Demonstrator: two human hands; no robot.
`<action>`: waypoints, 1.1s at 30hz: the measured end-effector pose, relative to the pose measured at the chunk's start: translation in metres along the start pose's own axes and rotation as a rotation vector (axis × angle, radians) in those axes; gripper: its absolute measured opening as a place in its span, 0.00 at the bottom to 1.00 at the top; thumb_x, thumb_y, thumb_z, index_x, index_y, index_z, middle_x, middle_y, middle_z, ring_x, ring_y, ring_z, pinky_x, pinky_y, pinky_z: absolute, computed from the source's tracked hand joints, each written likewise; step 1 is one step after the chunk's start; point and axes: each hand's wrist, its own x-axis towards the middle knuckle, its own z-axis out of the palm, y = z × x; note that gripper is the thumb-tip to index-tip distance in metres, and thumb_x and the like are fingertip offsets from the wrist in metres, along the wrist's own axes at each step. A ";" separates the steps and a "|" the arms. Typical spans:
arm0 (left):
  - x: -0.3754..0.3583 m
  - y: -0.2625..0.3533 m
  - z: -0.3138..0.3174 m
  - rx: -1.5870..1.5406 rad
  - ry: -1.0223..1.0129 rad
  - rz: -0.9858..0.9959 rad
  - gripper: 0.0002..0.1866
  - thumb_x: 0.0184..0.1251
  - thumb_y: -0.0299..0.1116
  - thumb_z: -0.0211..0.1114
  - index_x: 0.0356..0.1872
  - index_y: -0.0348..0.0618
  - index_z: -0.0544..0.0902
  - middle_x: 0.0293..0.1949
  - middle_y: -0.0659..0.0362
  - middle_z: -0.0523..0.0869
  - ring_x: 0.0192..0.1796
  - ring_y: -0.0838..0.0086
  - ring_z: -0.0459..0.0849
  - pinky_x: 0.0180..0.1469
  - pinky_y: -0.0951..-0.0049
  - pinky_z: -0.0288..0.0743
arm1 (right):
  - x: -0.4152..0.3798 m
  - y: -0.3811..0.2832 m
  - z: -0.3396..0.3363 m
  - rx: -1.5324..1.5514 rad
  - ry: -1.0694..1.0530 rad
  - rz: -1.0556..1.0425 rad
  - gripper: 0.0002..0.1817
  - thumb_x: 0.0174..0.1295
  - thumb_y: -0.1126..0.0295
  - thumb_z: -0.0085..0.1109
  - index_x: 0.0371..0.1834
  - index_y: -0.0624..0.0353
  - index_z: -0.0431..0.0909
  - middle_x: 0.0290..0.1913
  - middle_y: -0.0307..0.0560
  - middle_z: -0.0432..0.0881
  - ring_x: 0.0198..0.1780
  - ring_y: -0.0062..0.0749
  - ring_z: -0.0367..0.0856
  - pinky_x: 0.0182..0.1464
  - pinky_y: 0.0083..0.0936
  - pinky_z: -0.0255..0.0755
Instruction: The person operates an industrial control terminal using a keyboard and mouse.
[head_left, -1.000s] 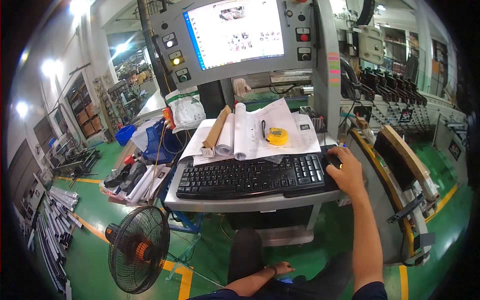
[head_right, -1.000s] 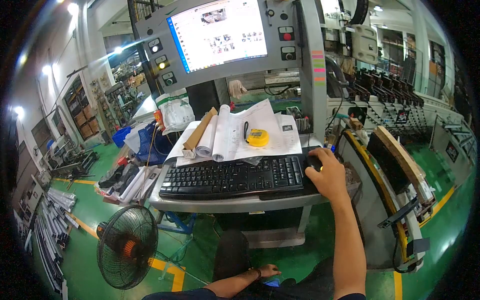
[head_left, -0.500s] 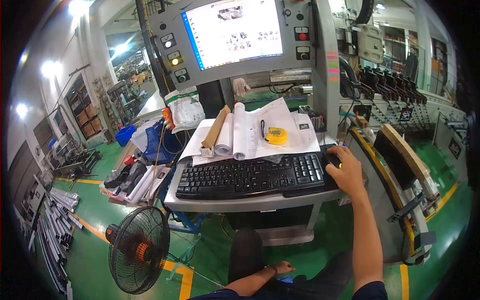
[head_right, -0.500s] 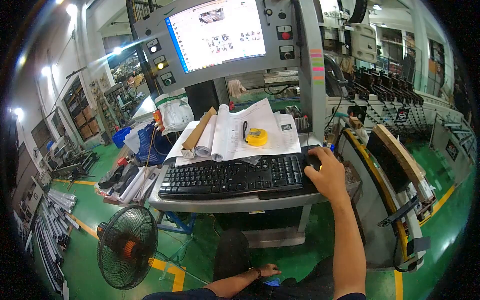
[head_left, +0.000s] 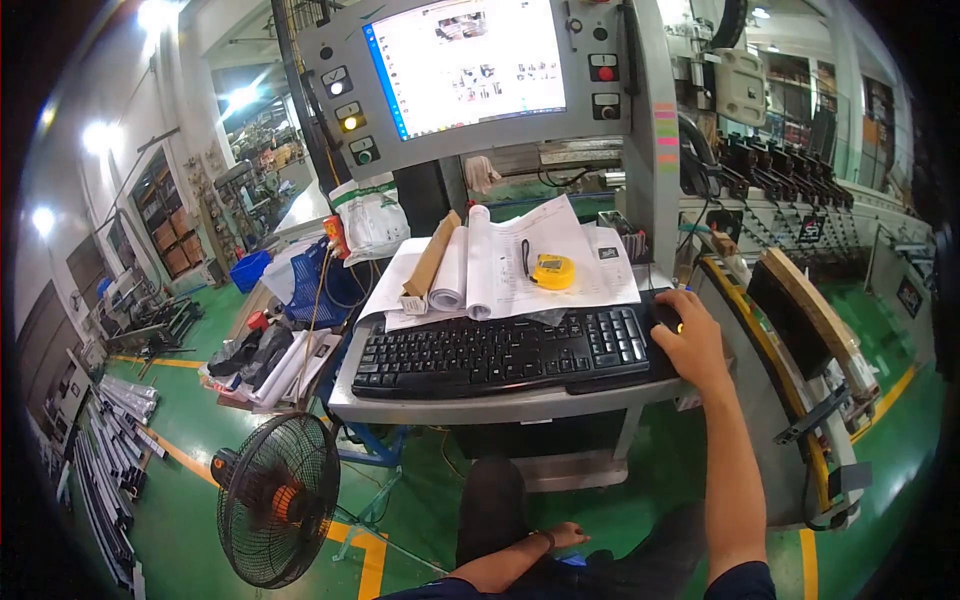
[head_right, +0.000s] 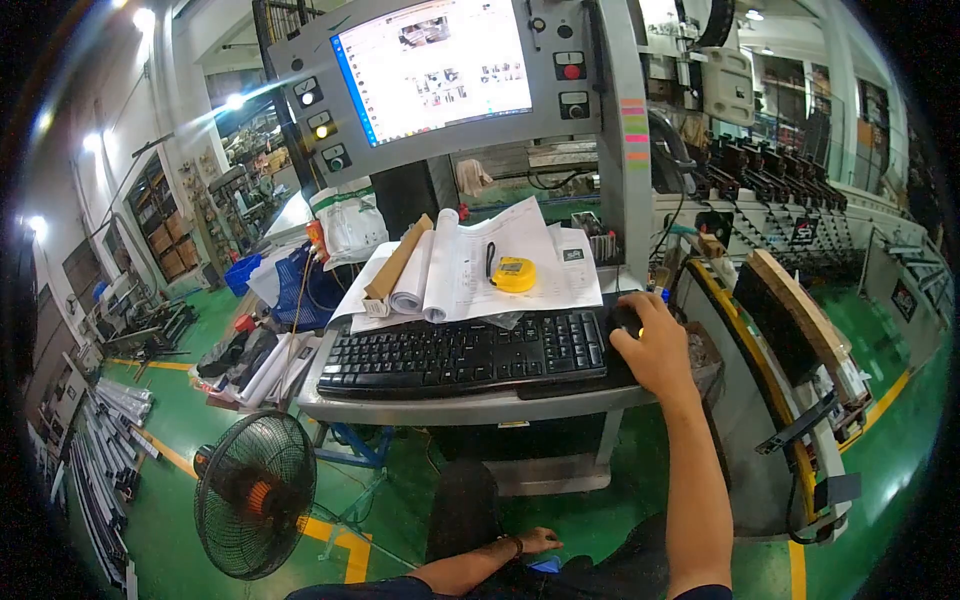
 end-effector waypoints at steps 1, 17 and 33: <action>-0.003 0.003 -0.001 0.000 -0.005 -0.006 0.47 0.75 0.76 0.67 0.76 0.44 0.86 0.77 0.45 0.85 0.78 0.48 0.82 0.80 0.47 0.75 | 0.001 0.002 0.001 -0.008 0.004 0.006 0.26 0.64 0.63 0.67 0.65 0.58 0.85 0.66 0.54 0.88 0.65 0.59 0.88 0.69 0.46 0.81; 0.002 0.001 0.002 -0.001 0.004 -0.023 0.48 0.74 0.76 0.68 0.77 0.43 0.86 0.78 0.44 0.85 0.79 0.47 0.82 0.80 0.49 0.74 | 0.003 0.007 0.007 -0.085 0.003 0.031 0.27 0.73 0.60 0.68 0.72 0.59 0.81 0.73 0.58 0.82 0.71 0.63 0.84 0.72 0.50 0.78; 0.003 -0.002 0.004 -0.010 0.021 0.005 0.46 0.75 0.75 0.68 0.75 0.43 0.87 0.76 0.44 0.86 0.78 0.48 0.83 0.80 0.49 0.75 | 0.003 0.005 0.006 -0.078 0.001 0.030 0.26 0.73 0.62 0.68 0.71 0.59 0.83 0.74 0.57 0.82 0.71 0.63 0.84 0.73 0.48 0.78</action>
